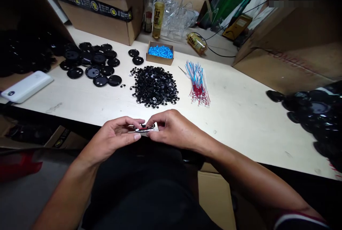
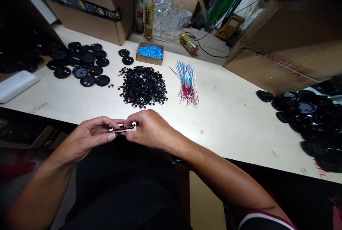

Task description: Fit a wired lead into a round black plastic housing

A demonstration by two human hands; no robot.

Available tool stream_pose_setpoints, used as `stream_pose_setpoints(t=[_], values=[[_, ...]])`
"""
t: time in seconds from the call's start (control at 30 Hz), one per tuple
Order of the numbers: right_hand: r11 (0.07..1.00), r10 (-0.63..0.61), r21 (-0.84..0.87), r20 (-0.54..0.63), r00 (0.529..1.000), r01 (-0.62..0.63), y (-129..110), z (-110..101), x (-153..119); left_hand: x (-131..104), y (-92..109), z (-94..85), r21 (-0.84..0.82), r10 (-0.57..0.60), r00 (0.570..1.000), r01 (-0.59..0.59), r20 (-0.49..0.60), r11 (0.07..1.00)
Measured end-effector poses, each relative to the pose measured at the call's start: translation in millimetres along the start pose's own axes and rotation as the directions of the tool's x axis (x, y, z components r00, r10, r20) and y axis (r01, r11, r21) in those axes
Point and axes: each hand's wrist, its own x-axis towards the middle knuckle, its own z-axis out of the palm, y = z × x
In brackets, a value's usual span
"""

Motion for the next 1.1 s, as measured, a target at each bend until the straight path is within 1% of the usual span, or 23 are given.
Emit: stream_pose_setpoints(t=[0.13, 0.27, 0.37, 0.5, 0.7, 0.8, 0.9, 1.03, 1.1], values=[[1.0, -0.013, -0.02, 0.001, 1.0, 0.013, -2.7, -5.5, 4.2, 10.1, 7.3, 4.4, 0.028, 0.01, 1.0, -0.01, 0.006, 1.0], [0.999, -0.022, -0.031, -0.009, 1.0, 0.022, -5.6, -9.2, 7.9, 18.5, 9.9, 3.8, 0.009, 0.03, 0.999, -0.03, 0.021, 1.0], [0.999, -0.022, -0.043, -0.051, 0.998, 0.02, -7.1, -9.5, 11.3, 24.7, 9.8, 0.2, 0.007, 0.041, 0.999, -0.041, 0.031, 0.999], [0.999, 0.009, -0.035, -0.102, 0.995, -0.012, -9.6, -6.8, 16.1, 30.9, 11.4, -6.2, 0.019, 0.057, 0.998, -0.058, 0.007, 0.998], [1.0, 0.027, 0.01, -0.15, 0.988, -0.025, -15.7, -1.2, 23.9, 33.6, 17.7, -15.5, 0.013, 0.047, 0.999, -0.047, 0.0, 0.999], [0.999, 0.033, 0.027, -0.175, 0.984, -0.028, -18.8, 1.3, 26.5, 33.5, 21.8, -17.9, 0.01, 0.057, 0.998, -0.057, -0.029, 0.998], [0.997, 0.051, 0.074, -0.228, 0.972, -0.035, -20.5, 4.5, 25.4, 32.6, 25.3, -19.6, 0.008, 0.065, 0.994, -0.065, -0.09, 0.998], [0.976, 0.13, 0.211, -0.355, 0.926, -0.056, -19.1, 11.6, 22.0, 31.5, 26.6, -22.7, 0.027, 0.097, 0.977, -0.094, -0.188, 0.995], [0.953, 0.182, 0.295, -0.378, 0.908, -0.069, -17.6, 16.3, 22.2, 31.8, 26.3, -23.8, 0.038, 0.116, 0.969, -0.11, -0.216, 0.993]])
